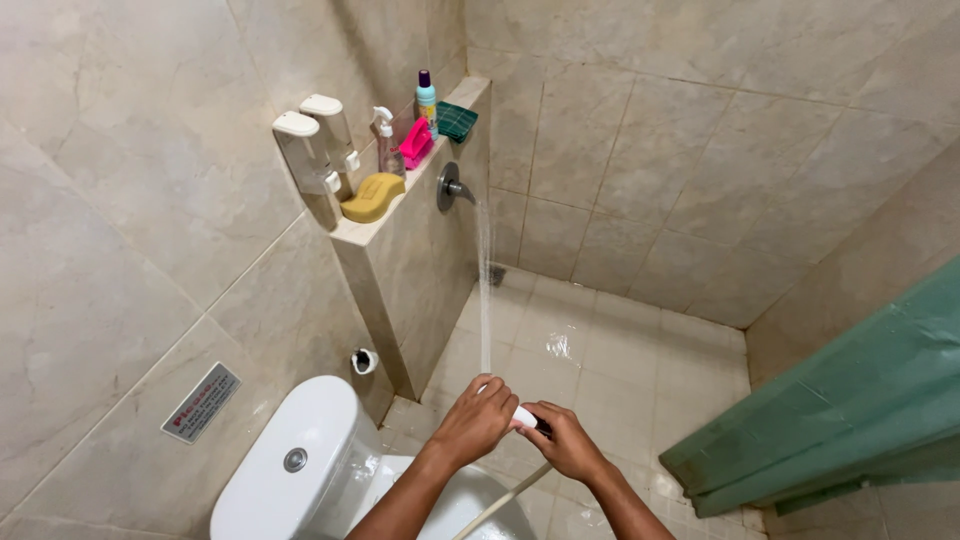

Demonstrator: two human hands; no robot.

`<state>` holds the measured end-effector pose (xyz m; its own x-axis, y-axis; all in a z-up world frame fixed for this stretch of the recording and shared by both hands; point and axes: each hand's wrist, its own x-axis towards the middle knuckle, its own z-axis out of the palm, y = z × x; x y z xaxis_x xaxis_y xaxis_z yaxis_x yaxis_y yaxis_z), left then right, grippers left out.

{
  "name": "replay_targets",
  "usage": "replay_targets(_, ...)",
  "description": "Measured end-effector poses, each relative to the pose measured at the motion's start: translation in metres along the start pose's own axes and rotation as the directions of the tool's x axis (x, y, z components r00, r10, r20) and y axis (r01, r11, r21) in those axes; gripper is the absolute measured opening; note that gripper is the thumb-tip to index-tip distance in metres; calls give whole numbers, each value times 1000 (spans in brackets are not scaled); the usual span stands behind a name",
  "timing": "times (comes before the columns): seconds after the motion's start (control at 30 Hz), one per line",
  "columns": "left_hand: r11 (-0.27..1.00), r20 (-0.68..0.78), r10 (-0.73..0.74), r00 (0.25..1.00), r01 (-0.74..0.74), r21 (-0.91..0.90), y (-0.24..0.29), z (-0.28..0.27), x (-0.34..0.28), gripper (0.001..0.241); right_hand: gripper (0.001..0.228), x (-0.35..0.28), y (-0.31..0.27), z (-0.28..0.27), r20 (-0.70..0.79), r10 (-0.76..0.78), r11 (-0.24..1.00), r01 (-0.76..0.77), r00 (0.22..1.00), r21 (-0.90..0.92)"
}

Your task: The person uses a handheld shower head to spray water onto the tiled floor and walls of a bathroom. They move the shower head around to rinse different areas, including the shower curtain and the toilet base.

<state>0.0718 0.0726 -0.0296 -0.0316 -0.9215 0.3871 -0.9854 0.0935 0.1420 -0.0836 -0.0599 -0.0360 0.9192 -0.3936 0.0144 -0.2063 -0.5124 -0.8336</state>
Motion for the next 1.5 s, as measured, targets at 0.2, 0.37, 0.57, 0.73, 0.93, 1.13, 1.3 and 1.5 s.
replay_targets(0.2,999,5,-22,1000,22,-29,5,-3,0,28,26,-2,-1,-1,10,28,1000,-28,1000,-15)
replay_targets(0.37,1000,-11,-23,1000,23,-4,3,-5,-3,28,27,0,2,3,-4,-25,1000,25,1000,8)
replay_targets(0.57,999,-66,8,998,-5,46,-2,-13,-3,27,28,8,2,9,-31,-26,999,25,999,-22)
replay_targets(0.73,996,-83,41,996,-34,76,-3,-25,6,26,29,11,-4,6,-103,-62,998,63,993,4)
replay_targets(0.93,986,-113,84,990,-67,152,-4,-31,14,25,31,13,-5,3,-202,-112,993,104,973,-49)
replay_targets(1.13,981,-162,95,982,-65,185,-5,-35,24,27,32,17,-13,-6,-223,-92,993,72,971,-95)
replay_targets(1.3,955,-200,148,969,-88,282,-5,-46,31,27,32,21,-13,-9,-270,-179,983,163,946,-83)
replay_targets(1.5,958,-165,169,972,-123,257,-11,-44,36,23,30,20,-16,-10,-299,-148,988,129,943,-82)
